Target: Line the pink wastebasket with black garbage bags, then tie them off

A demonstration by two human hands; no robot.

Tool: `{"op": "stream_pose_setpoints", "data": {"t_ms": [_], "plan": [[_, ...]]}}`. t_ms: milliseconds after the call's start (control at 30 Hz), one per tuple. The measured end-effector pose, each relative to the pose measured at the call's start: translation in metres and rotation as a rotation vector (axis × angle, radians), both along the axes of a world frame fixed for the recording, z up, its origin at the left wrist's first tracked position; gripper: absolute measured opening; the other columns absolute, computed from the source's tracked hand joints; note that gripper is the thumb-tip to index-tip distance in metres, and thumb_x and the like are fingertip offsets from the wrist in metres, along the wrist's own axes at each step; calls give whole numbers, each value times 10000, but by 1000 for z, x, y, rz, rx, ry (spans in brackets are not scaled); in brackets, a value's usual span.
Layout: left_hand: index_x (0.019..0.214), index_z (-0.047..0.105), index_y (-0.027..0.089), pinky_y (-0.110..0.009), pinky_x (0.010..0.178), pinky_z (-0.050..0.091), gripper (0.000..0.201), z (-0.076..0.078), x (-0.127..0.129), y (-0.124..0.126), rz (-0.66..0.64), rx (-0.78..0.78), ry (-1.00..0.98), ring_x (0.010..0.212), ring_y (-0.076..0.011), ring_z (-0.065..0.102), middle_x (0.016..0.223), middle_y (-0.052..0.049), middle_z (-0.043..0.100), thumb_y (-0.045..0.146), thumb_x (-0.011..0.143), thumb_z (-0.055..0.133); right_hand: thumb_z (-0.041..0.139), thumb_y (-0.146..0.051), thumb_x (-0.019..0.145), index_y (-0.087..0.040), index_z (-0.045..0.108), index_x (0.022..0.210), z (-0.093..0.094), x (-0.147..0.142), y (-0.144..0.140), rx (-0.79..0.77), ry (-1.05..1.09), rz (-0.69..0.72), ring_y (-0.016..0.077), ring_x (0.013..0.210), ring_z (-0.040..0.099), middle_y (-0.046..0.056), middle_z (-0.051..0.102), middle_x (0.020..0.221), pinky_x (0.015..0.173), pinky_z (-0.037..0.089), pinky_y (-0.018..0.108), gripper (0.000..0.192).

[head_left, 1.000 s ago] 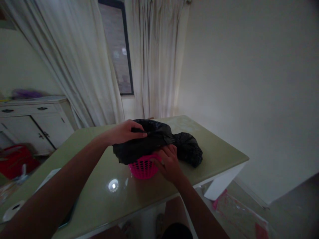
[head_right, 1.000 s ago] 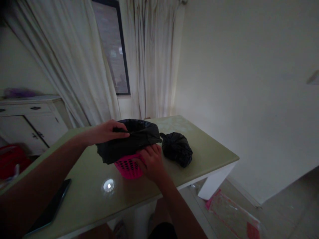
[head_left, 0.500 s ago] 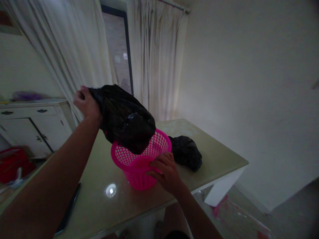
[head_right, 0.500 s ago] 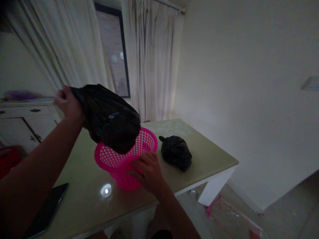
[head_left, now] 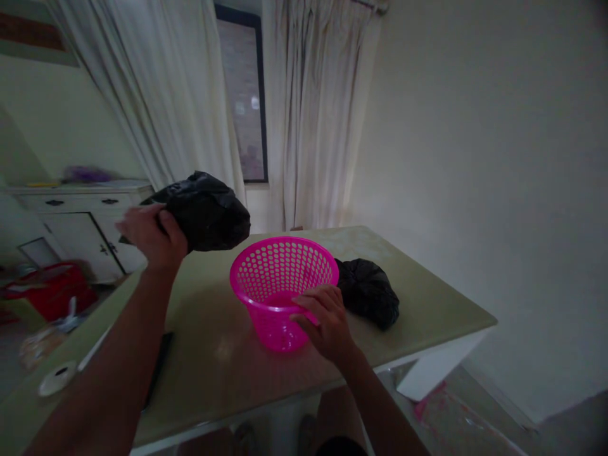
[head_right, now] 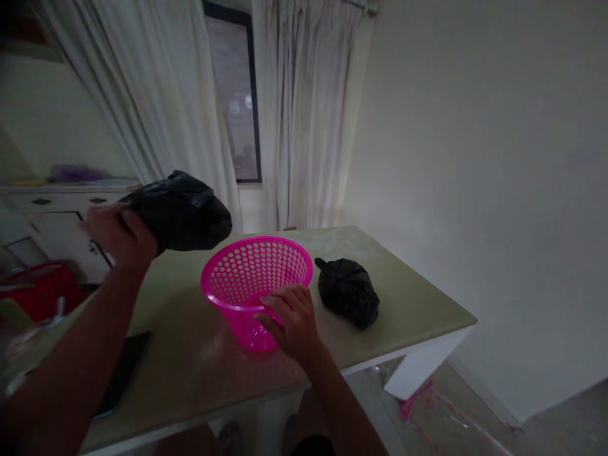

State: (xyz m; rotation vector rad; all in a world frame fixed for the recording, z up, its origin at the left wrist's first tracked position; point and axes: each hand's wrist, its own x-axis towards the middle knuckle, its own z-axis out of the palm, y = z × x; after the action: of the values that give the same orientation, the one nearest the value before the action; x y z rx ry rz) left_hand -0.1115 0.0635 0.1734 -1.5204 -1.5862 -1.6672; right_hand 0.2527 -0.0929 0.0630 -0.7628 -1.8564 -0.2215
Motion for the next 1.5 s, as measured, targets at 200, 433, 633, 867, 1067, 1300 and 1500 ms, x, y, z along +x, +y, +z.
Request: {"op": "stream_pose_setpoints", "data": {"t_ms": [200, 433, 633, 867, 1067, 1300, 1500], "plan": [[1376, 663, 154, -660, 1140, 396, 422, -86, -6, -13, 200, -423, -315, 1251, -398, 614, 1252, -176, 705, 318, 1017, 514, 516, -344, 1122, -203, 700, 1297, -22, 73, 33, 27, 159, -420, 291, 1187, 706, 143, 775, 1227, 1079, 526, 485, 290], [1386, 685, 167, -791, 1175, 342, 545, -141, 12, -41, 113, -370, -358, 1480, -547, 447, 1542, -270, 544, 419, 904, 654, 781, -400, 905, -138, 694, 1400, -56, 168, 84, -715, -258, -819, 406, 1320, 666, 231, 732, 1397, 1175, 468, 551, 567], [1241, 737, 230, -454, 1064, 479, 348, -101, 76, -94, -568, -102, 71, 1174, -274, 707, 1212, -108, 787, 357, 1119, 437, 603, -385, 907, -173, 714, 1112, -6, 190, 102, -395, 395, -740, 309, 1057, 705, 159, 780, 1115, 995, 548, 459, 315], [753, 632, 224, -425, 932, 386, 382, -85, 115, -128, -756, -173, 342, 773, -190, 623, 722, 14, 678, 262, 1112, 509, 759, -421, 913, -180, 703, 966, 158, 156, 94, 159, 763, -202, 164, 873, 627, 31, 686, 938, 872, 522, 326, 253], [806, 621, 238, -441, 910, 389, 319, -85, 123, -128, -763, -181, 327, 768, -201, 623, 732, 11, 675, 273, 1106, 517, 816, -599, 903, -175, 731, 1034, 214, 102, 124, -244, 764, 162, 240, 1019, 720, 69, 749, 1002, 896, 604, 409, 452], [758, 578, 230, -422, 862, 389, 372, -83, 129, -130, -767, -216, 342, 762, -199, 605, 703, 5, 641, 295, 1114, 495, 866, -526, 827, -158, 769, 995, 167, 20, 169, -661, 521, 79, 206, 856, 695, 41, 757, 901, 843, 583, 370, 416], [744, 587, 240, -381, 759, 429, 422, -66, 125, -122, -754, -288, 178, 714, -202, 601, 711, -13, 629, 395, 1116, 464, 874, -370, 846, -173, 786, 1031, 115, -24, 154, -914, 112, 176, 204, 952, 704, 22, 778, 968, 924, 566, 350, 284]]}}
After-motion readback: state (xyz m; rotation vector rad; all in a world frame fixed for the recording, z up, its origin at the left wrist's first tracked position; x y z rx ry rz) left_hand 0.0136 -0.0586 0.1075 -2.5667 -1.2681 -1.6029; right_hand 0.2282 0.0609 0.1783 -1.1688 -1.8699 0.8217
